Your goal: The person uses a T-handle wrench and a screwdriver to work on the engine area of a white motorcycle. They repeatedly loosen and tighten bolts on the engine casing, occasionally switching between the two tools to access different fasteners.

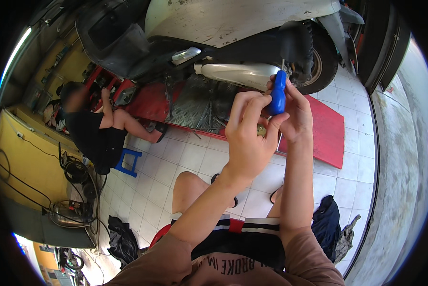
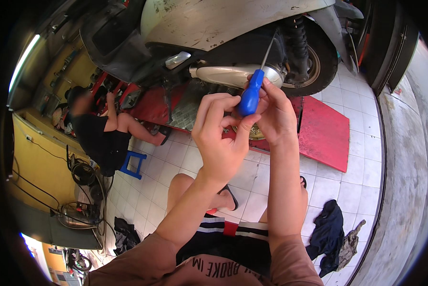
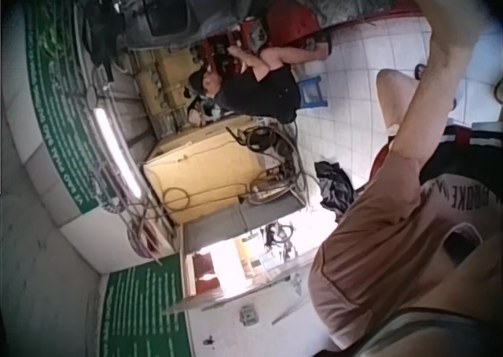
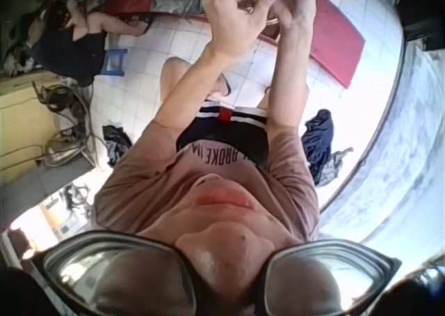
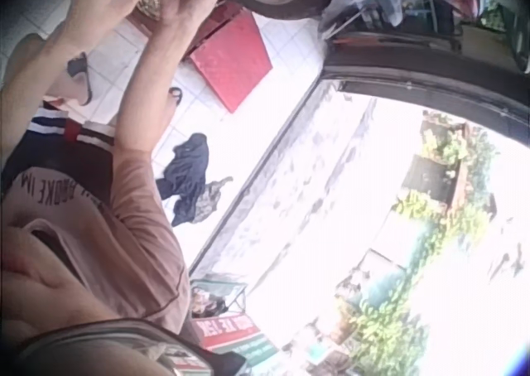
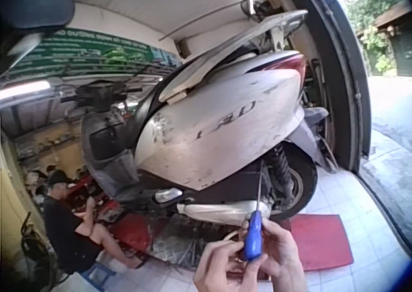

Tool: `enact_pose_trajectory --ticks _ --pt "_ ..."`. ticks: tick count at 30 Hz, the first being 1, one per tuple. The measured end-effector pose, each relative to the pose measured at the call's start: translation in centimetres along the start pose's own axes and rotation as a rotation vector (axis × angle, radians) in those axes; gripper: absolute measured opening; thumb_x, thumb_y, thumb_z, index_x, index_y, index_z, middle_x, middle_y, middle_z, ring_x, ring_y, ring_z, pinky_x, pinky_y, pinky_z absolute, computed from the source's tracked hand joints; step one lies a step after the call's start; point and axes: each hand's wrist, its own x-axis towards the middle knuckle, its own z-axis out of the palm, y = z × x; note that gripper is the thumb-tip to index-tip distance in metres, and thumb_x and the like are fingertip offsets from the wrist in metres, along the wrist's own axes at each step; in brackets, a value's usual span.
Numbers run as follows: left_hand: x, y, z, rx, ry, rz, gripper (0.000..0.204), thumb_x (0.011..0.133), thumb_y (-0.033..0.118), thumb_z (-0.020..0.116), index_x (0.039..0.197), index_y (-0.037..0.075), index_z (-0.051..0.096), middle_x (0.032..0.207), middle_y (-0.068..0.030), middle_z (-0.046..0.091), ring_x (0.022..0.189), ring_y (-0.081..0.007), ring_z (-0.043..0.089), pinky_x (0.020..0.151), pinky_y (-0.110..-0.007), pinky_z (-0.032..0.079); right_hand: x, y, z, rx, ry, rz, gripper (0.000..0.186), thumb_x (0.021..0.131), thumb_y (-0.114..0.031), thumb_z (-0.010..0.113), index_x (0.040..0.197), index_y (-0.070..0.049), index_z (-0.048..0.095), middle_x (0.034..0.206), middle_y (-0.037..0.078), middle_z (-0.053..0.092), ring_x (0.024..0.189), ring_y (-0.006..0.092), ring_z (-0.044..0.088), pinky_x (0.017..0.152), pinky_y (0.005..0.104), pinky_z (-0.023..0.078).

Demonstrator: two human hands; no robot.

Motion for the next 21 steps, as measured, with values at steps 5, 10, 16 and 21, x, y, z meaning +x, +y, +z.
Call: enact_pose_trajectory --ticks 5,10,16,21 --pt "0.9 -0.3 -1.5 0.251 -0.097 0.174 0.026 0.07 -0.015 0.068 0.088 0.003 0.072 0.097 -0.0104 0.056 0.066 -0.016 0.055 0.059 -0.028 0.049 -0.5 -0.4 1.0 -0.333 0.0 -0.051 0.036 0.093 -0.032 0.063 0.098 0.004 0.062 0.088 0.013 0.069 0.072 0.0139 0.066 0.068 0.0248 0.055" --pt "0.4 -0.3 -0.8 0.178 -0.15 0.224 0.024 0.072 -0.012 0.07 0.092 0.002 0.071 0.1 -0.0098 0.06 0.067 -0.0169 0.057 0.058 -0.028 0.052 -0.3 0.1 0.7 -0.304 0.085 -0.075 0.029 0.09 -0.028 0.067 0.092 0.0 0.062 0.08 0.007 0.065 0.067 0.0124 0.062 0.066 0.0257 0.053" --pt "-0.5 -0.1 -0.1 -0.162 -0.09 -0.222 0.042 0.081 0.005 0.075 0.112 -0.006 0.049 0.094 -0.0118 0.06 0.072 -0.0147 0.063 0.056 -0.023 0.053 -0.4 0.1 0.9 0.087 -0.123 0.03 0.03 0.093 -0.023 0.061 0.109 0.001 0.055 0.099 0.011 0.061 0.094 0.0208 0.06 0.083 0.032 0.052" --pt "-1.2 0.4 -0.1 -0.715 -0.025 -0.675 0.036 0.096 0.025 0.058 0.114 -0.004 0.046 0.093 -0.014 0.061 0.072 -0.0184 0.066 0.057 -0.023 0.053 0.1 2.2 1.0 0.198 -0.213 0.059 0.032 0.096 -0.023 0.057 0.118 -0.001 0.05 0.108 0.009 0.058 0.108 0.024 0.054 0.091 0.0322 0.049"
